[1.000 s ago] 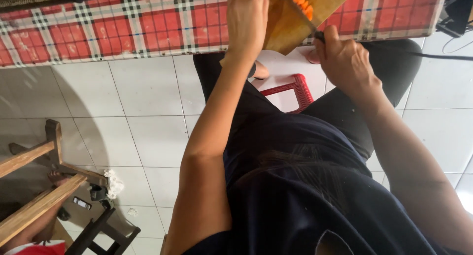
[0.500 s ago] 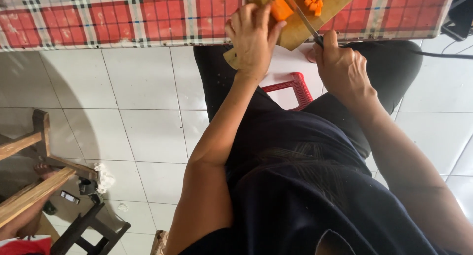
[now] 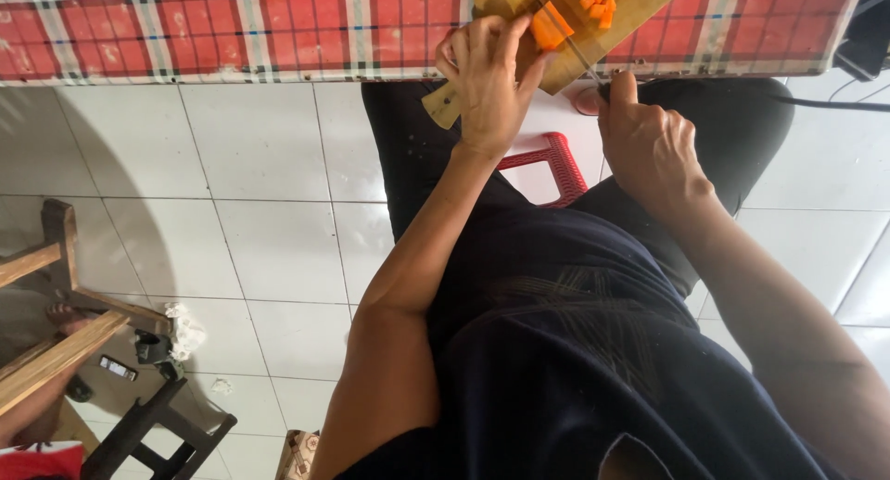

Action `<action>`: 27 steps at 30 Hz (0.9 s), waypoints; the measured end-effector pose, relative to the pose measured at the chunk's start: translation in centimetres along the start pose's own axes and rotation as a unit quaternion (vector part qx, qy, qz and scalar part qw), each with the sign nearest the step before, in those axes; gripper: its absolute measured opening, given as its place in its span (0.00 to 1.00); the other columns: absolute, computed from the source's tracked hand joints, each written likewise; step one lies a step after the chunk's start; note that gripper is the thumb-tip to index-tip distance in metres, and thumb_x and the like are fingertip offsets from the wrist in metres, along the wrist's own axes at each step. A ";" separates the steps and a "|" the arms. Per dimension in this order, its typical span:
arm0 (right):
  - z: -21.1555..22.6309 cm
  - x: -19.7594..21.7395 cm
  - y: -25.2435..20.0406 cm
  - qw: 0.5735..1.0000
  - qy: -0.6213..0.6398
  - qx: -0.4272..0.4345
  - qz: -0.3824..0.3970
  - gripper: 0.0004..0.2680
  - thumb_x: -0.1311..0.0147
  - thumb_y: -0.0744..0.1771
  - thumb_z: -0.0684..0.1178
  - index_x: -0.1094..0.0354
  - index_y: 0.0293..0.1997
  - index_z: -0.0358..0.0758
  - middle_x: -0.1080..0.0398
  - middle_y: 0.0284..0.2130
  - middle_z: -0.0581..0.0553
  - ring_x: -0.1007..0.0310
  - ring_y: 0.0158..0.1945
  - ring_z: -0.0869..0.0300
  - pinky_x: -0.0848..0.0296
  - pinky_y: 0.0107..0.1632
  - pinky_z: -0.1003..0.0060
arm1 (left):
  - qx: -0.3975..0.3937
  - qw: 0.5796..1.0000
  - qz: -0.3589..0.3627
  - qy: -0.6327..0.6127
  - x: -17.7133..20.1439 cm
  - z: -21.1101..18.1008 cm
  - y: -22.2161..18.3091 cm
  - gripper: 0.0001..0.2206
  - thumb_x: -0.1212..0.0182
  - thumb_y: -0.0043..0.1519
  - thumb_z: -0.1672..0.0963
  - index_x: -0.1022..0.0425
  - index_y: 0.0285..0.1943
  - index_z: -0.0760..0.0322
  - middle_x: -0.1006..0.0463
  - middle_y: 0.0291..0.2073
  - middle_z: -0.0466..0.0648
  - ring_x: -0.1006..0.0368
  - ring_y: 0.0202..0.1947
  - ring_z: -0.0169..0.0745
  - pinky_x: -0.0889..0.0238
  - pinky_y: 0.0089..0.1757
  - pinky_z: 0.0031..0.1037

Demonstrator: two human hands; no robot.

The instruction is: A person is sitting on a stool and dicing a carrot on a wooden cutting board using a knife.

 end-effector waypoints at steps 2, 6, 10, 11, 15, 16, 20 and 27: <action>-0.2 -0.2 0.1 0.999 0.010 -0.021 0.025 0.11 0.63 0.78 0.56 0.49 0.48 0.40 0.43 0.11 0.42 0.37 0.12 0.38 0.36 0.19 0.45 | -0.016 1.000 -0.008 -0.026 -0.3 0.2 -0.3 0.22 0.38 0.61 0.40 0.29 0.57 0.45 0.29 0.46 0.40 0.33 0.48 0.43 0.48 0.55 0.45; 0.2 0.2 0.0 0.998 0.001 -0.022 0.060 0.12 0.65 0.79 0.56 0.51 0.46 0.38 0.42 0.12 0.45 0.37 0.11 0.47 0.34 0.19 0.48 | -0.010 0.999 -0.008 -0.053 0.1 0.3 -0.3 0.20 0.40 0.62 0.41 0.26 0.57 0.45 0.32 0.46 0.38 0.35 0.48 0.40 0.51 0.59 0.46; 0.7 0.4 0.3 0.993 -0.083 -0.020 0.076 0.13 0.66 0.79 0.57 0.50 0.45 0.40 0.43 0.11 0.49 0.33 0.12 0.52 0.33 0.17 0.54 | -0.004 0.997 -0.006 -0.076 0.1 0.5 -0.2 0.19 0.42 0.62 0.41 0.26 0.57 0.43 0.30 0.46 0.36 0.34 0.49 0.38 0.51 0.60 0.46; 0.7 0.3 0.3 0.990 -0.082 -0.035 0.106 0.12 0.66 0.79 0.56 0.51 0.45 0.40 0.37 0.13 0.47 0.28 0.15 0.48 0.29 0.19 0.52 | -0.011 0.996 -0.020 -0.086 0.5 0.3 -0.1 0.18 0.40 0.62 0.42 0.25 0.57 0.44 0.29 0.45 0.37 0.33 0.48 0.38 0.50 0.60 0.45; 0.2 -1.6 1.7 0.990 -0.043 -0.052 0.125 0.10 0.69 0.78 0.54 0.50 0.48 0.38 0.35 0.16 0.43 0.30 0.16 0.46 0.31 0.21 0.49 | -0.005 0.995 -0.007 -0.098 -0.3 0.7 -0.3 0.20 0.39 0.62 0.42 0.26 0.59 0.43 0.29 0.47 0.38 0.35 0.51 0.37 0.52 0.61 0.44; 0.0 -2.2 2.1 0.994 -0.060 -0.030 0.082 0.10 0.66 0.78 0.54 0.49 0.48 0.38 0.38 0.14 0.45 0.30 0.14 0.46 0.31 0.19 0.50 | -0.006 0.996 -0.009 -0.091 -0.2 0.7 -0.3 0.19 0.37 0.61 0.43 0.26 0.58 0.43 0.29 0.47 0.38 0.34 0.51 0.38 0.52 0.61 0.45; 0.3 -1.7 2.6 1.000 0.005 -0.013 0.027 0.10 0.59 0.78 0.51 0.49 0.47 0.36 0.39 0.12 0.41 0.33 0.12 0.43 0.33 0.17 0.47 | -0.014 0.997 -0.027 -0.070 -0.8 0.9 -0.6 0.21 0.34 0.60 0.42 0.27 0.59 0.42 0.28 0.48 0.39 0.31 0.52 0.38 0.52 0.62 0.47; 1.2 0.0 1.5 0.999 0.040 0.016 -0.009 0.12 0.59 0.78 0.53 0.48 0.48 0.34 0.39 0.13 0.39 0.38 0.12 0.40 0.35 0.21 0.43 | -0.005 0.998 -0.030 -0.063 -0.9 1.1 -0.7 0.23 0.35 0.59 0.40 0.30 0.60 0.42 0.29 0.47 0.38 0.32 0.50 0.38 0.51 0.63 0.48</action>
Point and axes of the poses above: each hand's wrist, its own y-axis towards the middle knuckle, its own x-axis out of the back of the hand, z = x × y, the point moved 8 cm from there along y, towards the middle knuckle
